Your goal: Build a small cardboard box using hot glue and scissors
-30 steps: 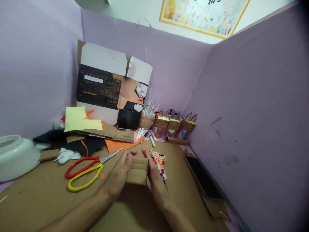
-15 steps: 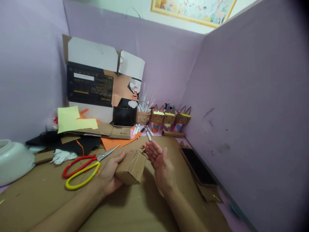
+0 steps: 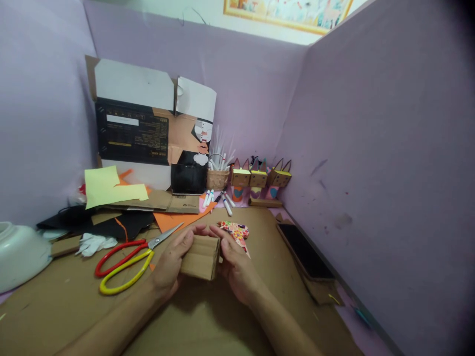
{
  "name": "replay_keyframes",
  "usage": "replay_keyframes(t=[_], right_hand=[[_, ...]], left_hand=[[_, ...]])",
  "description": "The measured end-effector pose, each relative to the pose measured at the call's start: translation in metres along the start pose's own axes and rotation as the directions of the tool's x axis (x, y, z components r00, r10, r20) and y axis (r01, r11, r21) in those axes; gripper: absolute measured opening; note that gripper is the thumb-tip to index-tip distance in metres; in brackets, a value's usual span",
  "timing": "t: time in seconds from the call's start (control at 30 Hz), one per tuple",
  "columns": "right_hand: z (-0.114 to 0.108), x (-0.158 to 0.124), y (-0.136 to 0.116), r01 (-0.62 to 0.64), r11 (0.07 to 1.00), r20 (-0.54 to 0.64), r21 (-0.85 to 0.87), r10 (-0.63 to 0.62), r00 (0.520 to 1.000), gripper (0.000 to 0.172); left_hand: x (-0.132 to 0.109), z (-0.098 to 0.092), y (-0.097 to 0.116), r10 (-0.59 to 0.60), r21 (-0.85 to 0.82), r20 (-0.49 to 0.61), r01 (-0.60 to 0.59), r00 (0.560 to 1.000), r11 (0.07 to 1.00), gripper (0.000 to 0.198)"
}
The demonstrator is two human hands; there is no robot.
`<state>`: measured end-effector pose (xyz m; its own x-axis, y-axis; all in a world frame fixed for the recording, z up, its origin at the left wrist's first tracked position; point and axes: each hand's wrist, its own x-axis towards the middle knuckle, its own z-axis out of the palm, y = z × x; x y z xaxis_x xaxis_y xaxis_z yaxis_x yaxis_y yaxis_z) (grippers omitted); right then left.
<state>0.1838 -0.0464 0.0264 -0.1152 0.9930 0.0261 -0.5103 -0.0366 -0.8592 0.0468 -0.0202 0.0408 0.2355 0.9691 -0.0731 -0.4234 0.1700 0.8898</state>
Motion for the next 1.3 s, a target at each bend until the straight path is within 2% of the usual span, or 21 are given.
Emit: replay_keyframes(t=[0.17,0.27,0.37,0.43,0.5,0.6,0.7,0.8,0.87,0.93,1.0,1.07,1.13,1.2,1.3], right_hand=[[-0.001,0.000,0.007,0.035,0.999,0.034,-0.036,-0.034,0.999,0.043],[-0.006,0.003,0.013,0.075,0.992,0.022,-0.103,-0.074,0.997,0.048],[-0.008,0.004,0.016,0.128,0.987,0.039,-0.097,-0.124,0.991,0.061],[-0.007,0.003,0.015,0.193,0.977,0.097,-0.086,-0.184,0.978,0.076],[-0.003,0.000,0.011,0.257,0.954,0.148,-0.155,-0.235,0.961,0.087],[0.003,-0.007,0.005,0.338,0.863,0.156,-0.376,-0.301,0.941,0.089],[0.004,-0.010,0.003,0.372,0.765,0.136,-0.525,-0.355,0.925,0.089],[-0.002,-0.007,0.004,0.398,0.644,0.115,-0.654,-0.435,0.893,0.083],[-0.006,-0.006,0.004,0.438,0.529,0.148,-0.727,-0.502,0.852,0.076],[-0.009,-0.005,0.005,0.480,0.468,0.213,-0.742,-0.515,0.830,0.073],[-0.010,-0.007,0.006,0.499,0.500,0.264,-0.708,-0.467,0.844,0.076],[-0.009,-0.008,0.007,0.450,0.643,0.239,-0.620,-0.391,0.889,0.082],[-0.008,-0.007,0.009,0.332,0.817,0.138,-0.471,-0.304,0.943,0.081],[-0.008,-0.004,0.011,0.200,0.919,0.013,-0.339,-0.208,0.978,0.068],[-0.009,0.001,0.012,0.080,0.948,-0.085,-0.307,-0.111,0.990,0.050]], left_hand=[[-0.002,0.003,-0.002,0.046,0.041,0.002,-0.046,0.999,0.998,0.035],[-0.001,0.003,0.000,0.020,0.020,-0.005,-0.020,1.000,1.000,0.034],[0.004,-0.001,0.005,-0.057,-0.081,-0.028,0.054,0.998,0.995,0.029],[0.007,-0.004,0.007,-0.088,-0.167,-0.030,0.082,0.996,0.982,0.030],[0.008,-0.007,0.007,-0.095,-0.222,0.000,0.092,0.996,0.971,0.032],[0.009,-0.008,0.003,-0.111,-0.239,0.054,0.121,0.992,0.964,0.031],[0.009,-0.008,-0.001,-0.126,-0.180,0.049,0.133,0.991,0.975,0.033],[0.007,-0.011,-0.001,-0.030,-0.069,0.031,0.032,0.999,0.997,0.040],[0.005,-0.014,0.001,0.013,0.013,0.047,-0.014,0.999,1.000,0.050],[0.003,-0.016,0.003,0.030,0.093,0.076,-0.037,0.997,0.995,0.060],[0.001,-0.016,0.004,0.042,0.177,0.090,-0.058,0.995,0.983,0.064],[-0.001,-0.013,0.005,0.025,0.252,0.072,-0.043,0.997,0.967,0.063],[-0.003,-0.008,0.005,-0.016,0.297,0.025,0.007,1.000,0.955,0.058],[-0.005,-0.003,0.005,-0.045,0.309,-0.015,0.048,0.999,0.950,0.052],[-0.008,0.000,0.003,-0.073,0.296,-0.028,0.078,0.997,0.952,0.044]])
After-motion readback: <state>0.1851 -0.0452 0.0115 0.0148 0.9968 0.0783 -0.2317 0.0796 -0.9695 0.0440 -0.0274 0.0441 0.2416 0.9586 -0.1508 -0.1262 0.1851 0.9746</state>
